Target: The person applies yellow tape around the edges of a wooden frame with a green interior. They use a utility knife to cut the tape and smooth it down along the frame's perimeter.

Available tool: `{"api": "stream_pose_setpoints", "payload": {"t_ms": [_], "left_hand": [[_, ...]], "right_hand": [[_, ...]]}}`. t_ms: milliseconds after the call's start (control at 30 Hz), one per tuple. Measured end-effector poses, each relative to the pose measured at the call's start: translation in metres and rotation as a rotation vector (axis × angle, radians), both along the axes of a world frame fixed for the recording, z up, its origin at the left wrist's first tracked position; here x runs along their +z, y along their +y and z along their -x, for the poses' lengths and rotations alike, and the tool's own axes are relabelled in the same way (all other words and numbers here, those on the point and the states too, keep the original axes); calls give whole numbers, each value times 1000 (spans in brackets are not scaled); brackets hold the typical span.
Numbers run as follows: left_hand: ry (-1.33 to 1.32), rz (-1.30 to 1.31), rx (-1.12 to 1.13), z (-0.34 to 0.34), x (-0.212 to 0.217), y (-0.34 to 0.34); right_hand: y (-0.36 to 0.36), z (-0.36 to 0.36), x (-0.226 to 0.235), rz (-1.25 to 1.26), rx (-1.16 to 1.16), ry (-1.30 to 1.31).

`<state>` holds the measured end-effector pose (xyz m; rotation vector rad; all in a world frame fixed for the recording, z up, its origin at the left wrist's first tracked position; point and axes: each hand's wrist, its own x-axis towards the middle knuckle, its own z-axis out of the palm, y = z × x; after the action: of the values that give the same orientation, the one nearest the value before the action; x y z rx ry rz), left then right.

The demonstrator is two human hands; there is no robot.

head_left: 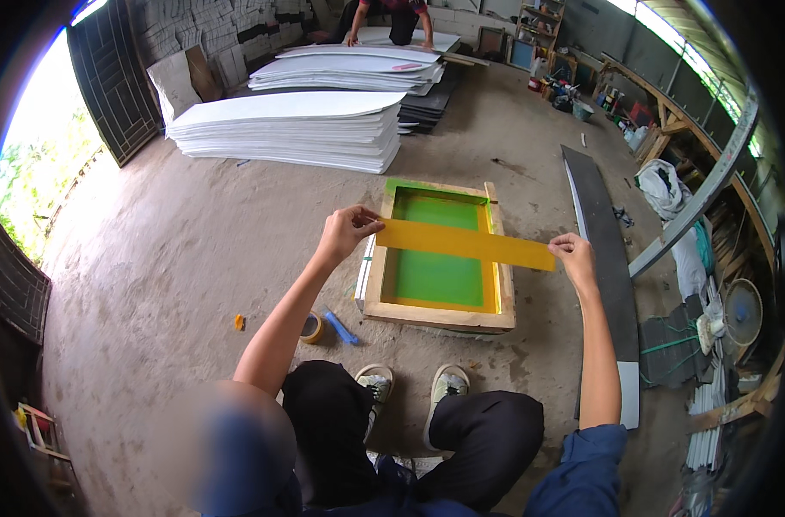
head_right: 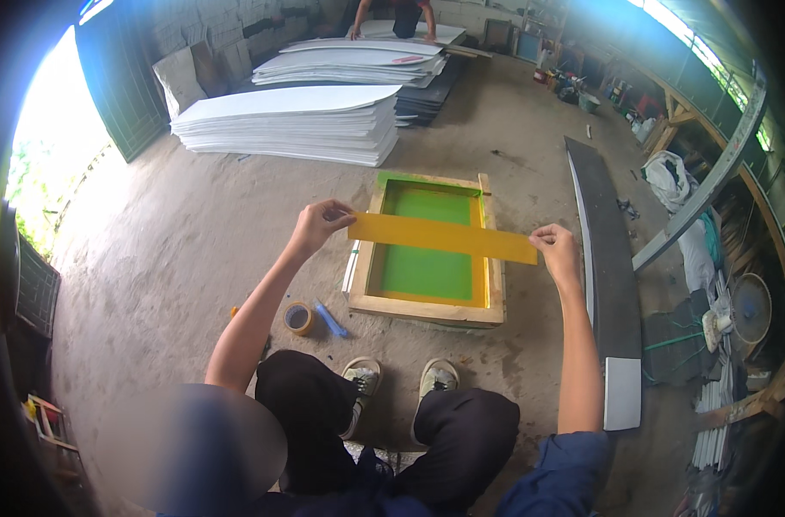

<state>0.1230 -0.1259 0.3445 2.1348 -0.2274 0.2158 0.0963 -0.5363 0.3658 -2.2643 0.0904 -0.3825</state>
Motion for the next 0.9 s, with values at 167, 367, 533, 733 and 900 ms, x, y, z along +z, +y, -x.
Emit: {"api": "stream_pose_setpoints", "payload": {"t_ms": [167,367,533,733,900], "left_hand": [[46,-49,15,-9,-19,-13],[222,-113,51,-28,-60,-14],[425,-467,-57,-46,-104,-21],[390,-822,-269,-58,-158,-27],[230,-979,-481,-60,-176,-30]], "right_hand": [[-18,-23,-39,24,41,18],[-21,-41,-65,-137,80,248],[-29,-73,-116,121,129,664],[11,-92,-164,651,208,942],[29,-86,-182,863,406,811]]}}
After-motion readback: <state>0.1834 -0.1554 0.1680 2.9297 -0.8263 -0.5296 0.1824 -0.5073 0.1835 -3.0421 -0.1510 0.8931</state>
